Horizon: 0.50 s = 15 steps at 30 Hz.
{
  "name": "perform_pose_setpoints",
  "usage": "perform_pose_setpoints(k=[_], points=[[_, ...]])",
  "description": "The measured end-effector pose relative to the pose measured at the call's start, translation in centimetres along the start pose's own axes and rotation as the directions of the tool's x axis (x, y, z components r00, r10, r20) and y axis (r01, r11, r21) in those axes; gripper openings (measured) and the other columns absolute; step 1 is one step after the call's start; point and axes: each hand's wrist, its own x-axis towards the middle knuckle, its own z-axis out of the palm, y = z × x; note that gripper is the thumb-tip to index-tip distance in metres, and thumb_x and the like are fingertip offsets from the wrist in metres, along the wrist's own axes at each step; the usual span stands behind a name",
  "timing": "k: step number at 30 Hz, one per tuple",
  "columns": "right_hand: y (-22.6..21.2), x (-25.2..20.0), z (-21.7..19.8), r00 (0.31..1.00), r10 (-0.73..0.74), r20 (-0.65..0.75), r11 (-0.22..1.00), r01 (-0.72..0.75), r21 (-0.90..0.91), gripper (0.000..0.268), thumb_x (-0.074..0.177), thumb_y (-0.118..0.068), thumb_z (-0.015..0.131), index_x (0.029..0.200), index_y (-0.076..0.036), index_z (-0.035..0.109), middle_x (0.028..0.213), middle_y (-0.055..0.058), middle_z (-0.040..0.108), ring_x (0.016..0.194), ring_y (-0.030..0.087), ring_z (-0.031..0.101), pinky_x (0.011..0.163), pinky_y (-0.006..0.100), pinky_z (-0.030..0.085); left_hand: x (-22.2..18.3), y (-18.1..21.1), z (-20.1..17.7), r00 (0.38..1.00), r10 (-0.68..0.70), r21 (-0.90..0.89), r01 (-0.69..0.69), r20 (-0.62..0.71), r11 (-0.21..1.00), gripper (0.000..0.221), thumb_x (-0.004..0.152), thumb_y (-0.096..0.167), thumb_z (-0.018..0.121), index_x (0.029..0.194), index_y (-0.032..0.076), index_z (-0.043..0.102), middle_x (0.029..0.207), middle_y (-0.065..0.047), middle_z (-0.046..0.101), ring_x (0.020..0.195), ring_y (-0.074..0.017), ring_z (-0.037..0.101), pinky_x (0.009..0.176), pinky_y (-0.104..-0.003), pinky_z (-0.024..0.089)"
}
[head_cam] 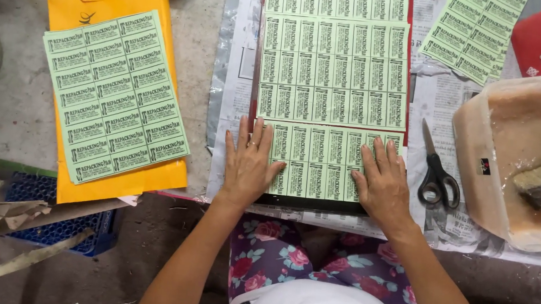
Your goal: Applying liquid glue to a promotional poster and sticking sheets of labels onto it.
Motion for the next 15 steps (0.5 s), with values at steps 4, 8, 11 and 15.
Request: perform_pose_setpoints(k=[4,8,11,15], points=[[-0.1,-0.1,-0.1,1.0,0.003,0.024,1.0,-0.003,0.011,0.056,0.103,-0.045,0.054,0.15,-0.013,0.055,0.16,0.017,0.046,0.15,0.042,0.036,0.115,0.058,0.035,1.3,-1.5,-0.8,0.994,0.035,-0.02,-0.033,0.105,0.999,0.092,0.09,0.061,0.065,0.157,0.006,0.037,0.169,-0.016,0.025,0.155,-0.0451,0.006,0.117,-0.072,0.013],[-0.4,0.0,-0.3,0.999,0.024,0.04,1.0,-0.025,0.012,0.056,0.103,-0.045,0.055,0.15,-0.014,0.056,0.16,0.017,0.046,0.15,0.042,0.036,0.115,0.059,0.035,1.6,-2.2,-1.1,0.997,0.029,-0.011,-0.028,0.074,1.0,0.099,0.084,0.065,0.07,0.156,0.004,0.04,0.165,-0.019,0.032,0.155,-0.0453,0.005,0.119,-0.07,0.01],[-0.6,0.2,-0.7,0.999,0.022,0.044,1.0,-0.023,0.014,0.055,0.104,-0.045,0.053,0.149,-0.012,0.057,0.159,0.019,0.048,0.149,0.044,0.038,0.114,0.059,0.036,0.9,-2.2,-2.2,0.999,0.032,-0.049,-0.033,-0.015,0.998,0.101,0.083,0.063,0.072,0.156,0.002,0.039,0.168,-0.019,0.026,0.155,-0.0465,0.004,0.119,-0.069,0.011],[-0.2,0.1,-0.4,1.0,0.0,0.031,1.0,0.0,-0.002,0.056,0.104,-0.044,0.054,0.15,-0.012,0.056,0.159,0.019,0.047,0.149,0.043,0.038,0.115,0.058,0.036,-1.9,-2.5,-0.8,0.996,0.09,-0.024,-0.09,-0.002,0.996,0.083,0.089,0.051,0.071,0.154,0.008,0.042,0.169,-0.015,0.024,0.156,-0.043,0.002,0.121,-0.066,0.008]])
